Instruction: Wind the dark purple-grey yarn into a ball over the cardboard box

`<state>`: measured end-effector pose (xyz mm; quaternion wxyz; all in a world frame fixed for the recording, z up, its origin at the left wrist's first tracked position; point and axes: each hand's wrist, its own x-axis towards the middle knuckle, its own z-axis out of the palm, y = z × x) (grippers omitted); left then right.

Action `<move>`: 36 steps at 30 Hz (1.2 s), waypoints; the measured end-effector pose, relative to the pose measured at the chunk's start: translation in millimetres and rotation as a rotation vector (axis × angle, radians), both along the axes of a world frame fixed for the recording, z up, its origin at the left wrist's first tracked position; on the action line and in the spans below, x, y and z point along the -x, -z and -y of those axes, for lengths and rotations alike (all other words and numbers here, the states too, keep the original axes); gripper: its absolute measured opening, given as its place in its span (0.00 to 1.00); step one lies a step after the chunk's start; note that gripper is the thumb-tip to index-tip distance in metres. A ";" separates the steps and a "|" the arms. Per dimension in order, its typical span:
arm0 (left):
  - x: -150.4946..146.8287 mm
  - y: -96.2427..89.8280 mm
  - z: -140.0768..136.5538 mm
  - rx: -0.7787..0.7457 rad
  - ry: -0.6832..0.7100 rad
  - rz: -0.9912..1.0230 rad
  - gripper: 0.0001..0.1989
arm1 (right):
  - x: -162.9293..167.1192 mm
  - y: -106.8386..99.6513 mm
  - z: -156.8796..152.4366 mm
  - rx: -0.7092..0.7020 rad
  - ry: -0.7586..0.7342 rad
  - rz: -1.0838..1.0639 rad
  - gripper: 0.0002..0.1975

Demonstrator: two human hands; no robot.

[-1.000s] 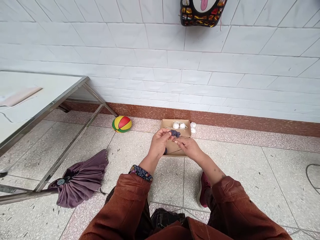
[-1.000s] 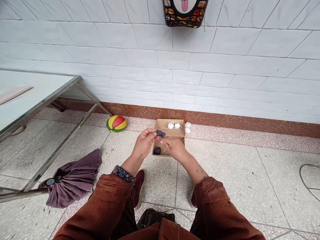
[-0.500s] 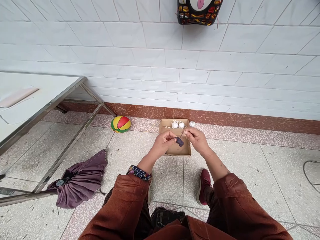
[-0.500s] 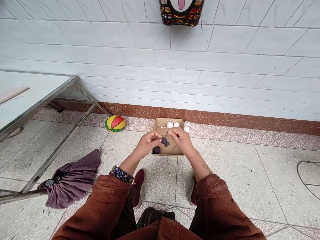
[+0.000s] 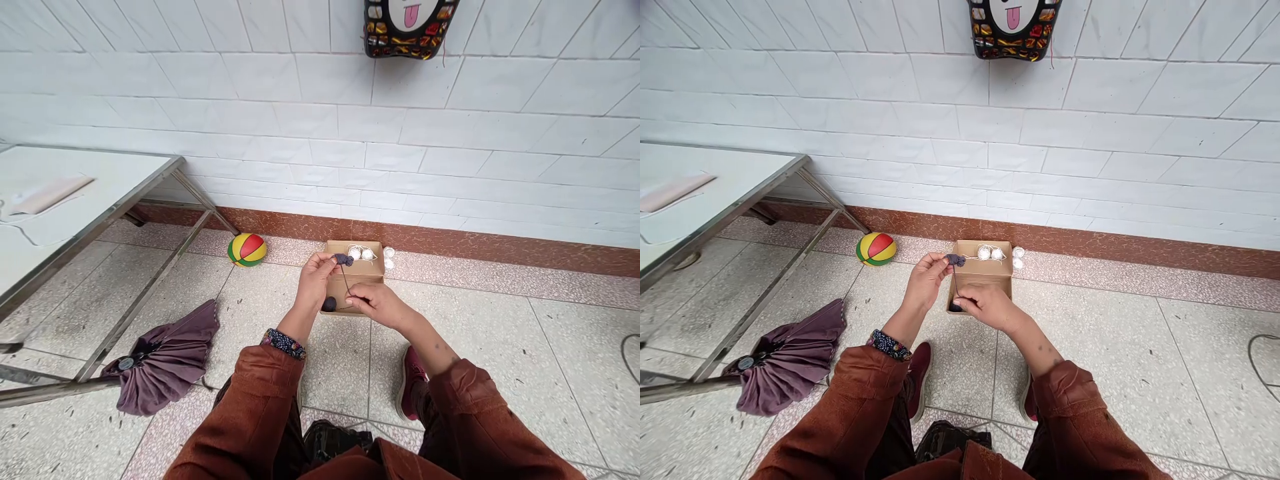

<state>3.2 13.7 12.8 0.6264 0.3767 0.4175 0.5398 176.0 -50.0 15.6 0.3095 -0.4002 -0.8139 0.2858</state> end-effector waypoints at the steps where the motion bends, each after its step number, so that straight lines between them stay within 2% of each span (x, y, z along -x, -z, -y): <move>1: 1.4 0.0 -0.8 -0.033 0.001 -0.081 0.10 | -1.3 -6.6 1.4 -0.010 0.013 -0.030 0.14; 3: 2.6 -1.5 0.9 -0.117 0.051 -0.243 0.09 | -6.5 -18.0 2.2 -0.033 0.098 -0.113 0.14; 6: 0.9 -6.6 10.4 -0.189 0.261 -0.339 0.08 | -18.1 -24.3 -1.4 -0.047 0.294 -0.236 0.15; 9: -2.7 -13.0 22.7 -0.123 0.528 -0.221 0.10 | -28.4 -15.9 -8.3 -0.017 0.478 -0.285 0.16; 11: -5.3 -16.6 28.4 -0.060 0.580 -0.082 0.12 | -31.8 -6.0 -12.6 0.019 0.544 -0.268 0.16; 14: -8.7 -18.8 28.4 0.014 0.467 0.141 0.15 | -29.7 7.3 -15.3 0.065 0.531 -0.198 0.15; 17: -10.6 -15.0 19.5 0.041 0.259 0.258 0.15 | -20.7 12.6 -12.1 0.073 0.412 -0.108 0.16; 19: -10.9 -9.6 12.5 0.027 0.135 0.245 0.15 | -13.5 11.1 -7.7 0.058 0.278 -0.046 0.16; 21: -10.4 -3.9 7.5 -0.014 0.060 0.127 0.13 | -8.1 6.9 -3.2 0.025 0.169 0.002 0.16; 24: -8.1 1.0 6.0 -0.135 0.088 -0.183 0.08 | -7.5 -1.5 -0.3 -0.032 0.160 -0.017 0.15; 27: -5.1 -0.3 10.3 -0.232 0.237 -0.353 0.06 | -15.4 -6.7 -3.4 -0.053 0.279 -0.128 0.14; 29: -4.4 -3.0 14.5 -0.210 0.369 -0.289 0.07 | -21.4 -5.4 -7.5 -0.049 0.375 -0.178 0.13; 31: -6.0 -5.4 18.2 -0.123 0.462 -0.121 0.10 | -24.3 -0.2 -11.1 -0.026 0.440 -0.202 0.13; 34: -11.8 -5.8 20.1 0.006 0.394 0.134 0.13 | -19.7 10.5 -12.7 0.023 0.401 -0.204 0.13; 36: -14.9 -3.6 17.7 0.028 0.280 0.175 0.14 | -13.2 15.1 -11.1 0.029 0.326 -0.174 0.12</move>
